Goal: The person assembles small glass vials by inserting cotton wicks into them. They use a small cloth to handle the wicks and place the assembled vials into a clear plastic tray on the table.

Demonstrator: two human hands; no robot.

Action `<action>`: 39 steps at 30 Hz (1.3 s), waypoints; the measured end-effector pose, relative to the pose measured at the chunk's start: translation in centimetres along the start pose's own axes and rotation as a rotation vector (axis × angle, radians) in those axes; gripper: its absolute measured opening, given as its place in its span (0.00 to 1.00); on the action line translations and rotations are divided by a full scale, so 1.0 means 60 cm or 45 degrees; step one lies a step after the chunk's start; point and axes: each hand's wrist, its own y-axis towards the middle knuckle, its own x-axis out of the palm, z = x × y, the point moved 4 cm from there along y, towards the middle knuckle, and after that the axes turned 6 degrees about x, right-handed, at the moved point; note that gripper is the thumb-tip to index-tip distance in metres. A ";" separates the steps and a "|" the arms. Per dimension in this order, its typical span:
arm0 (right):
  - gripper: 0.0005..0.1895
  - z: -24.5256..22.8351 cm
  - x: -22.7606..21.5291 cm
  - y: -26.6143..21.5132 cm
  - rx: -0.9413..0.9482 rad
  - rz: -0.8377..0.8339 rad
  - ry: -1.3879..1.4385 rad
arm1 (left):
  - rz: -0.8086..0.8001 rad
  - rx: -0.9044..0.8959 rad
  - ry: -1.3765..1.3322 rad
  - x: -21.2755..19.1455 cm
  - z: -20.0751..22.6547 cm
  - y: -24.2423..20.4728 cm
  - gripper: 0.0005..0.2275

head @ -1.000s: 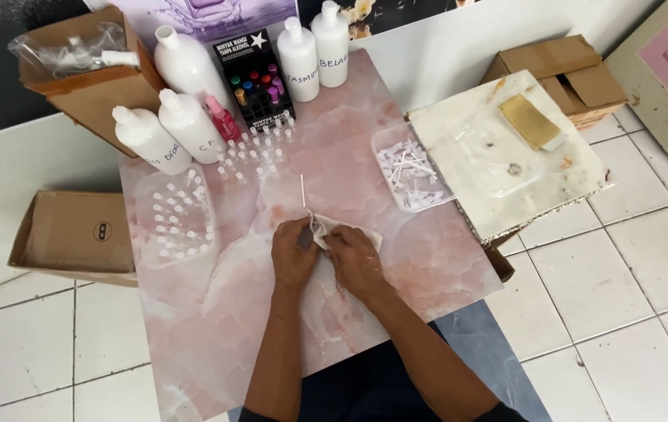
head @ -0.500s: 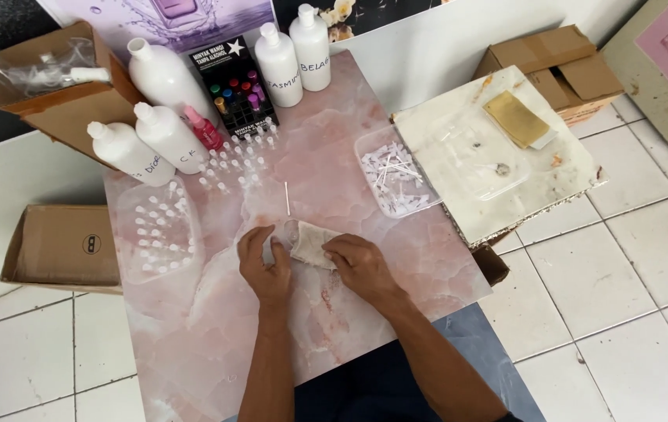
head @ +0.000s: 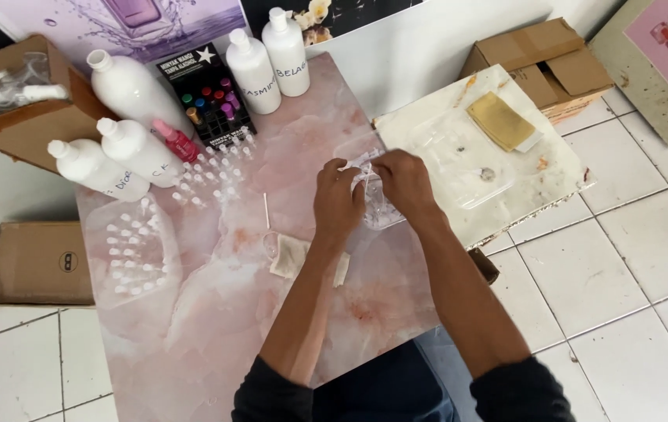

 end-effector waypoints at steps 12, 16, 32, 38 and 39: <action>0.10 -0.037 0.037 0.048 0.372 -0.537 -0.306 | -0.545 -0.078 0.308 0.121 -0.090 -0.018 0.10; 0.09 0.001 0.054 0.046 0.158 -0.545 -0.410 | -0.546 -0.090 0.231 0.115 -0.076 -0.016 0.07; 0.10 0.019 0.064 0.052 -0.127 -0.473 -0.599 | -0.013 0.166 -0.063 0.049 -0.071 -0.003 0.09; 0.12 -0.069 0.012 0.055 0.014 -0.419 -0.278 | 0.071 0.086 -0.207 -0.035 -0.058 0.008 0.08; 0.11 -0.081 0.005 0.053 -0.022 -0.346 -0.122 | 0.088 0.032 -0.240 -0.050 -0.057 0.009 0.08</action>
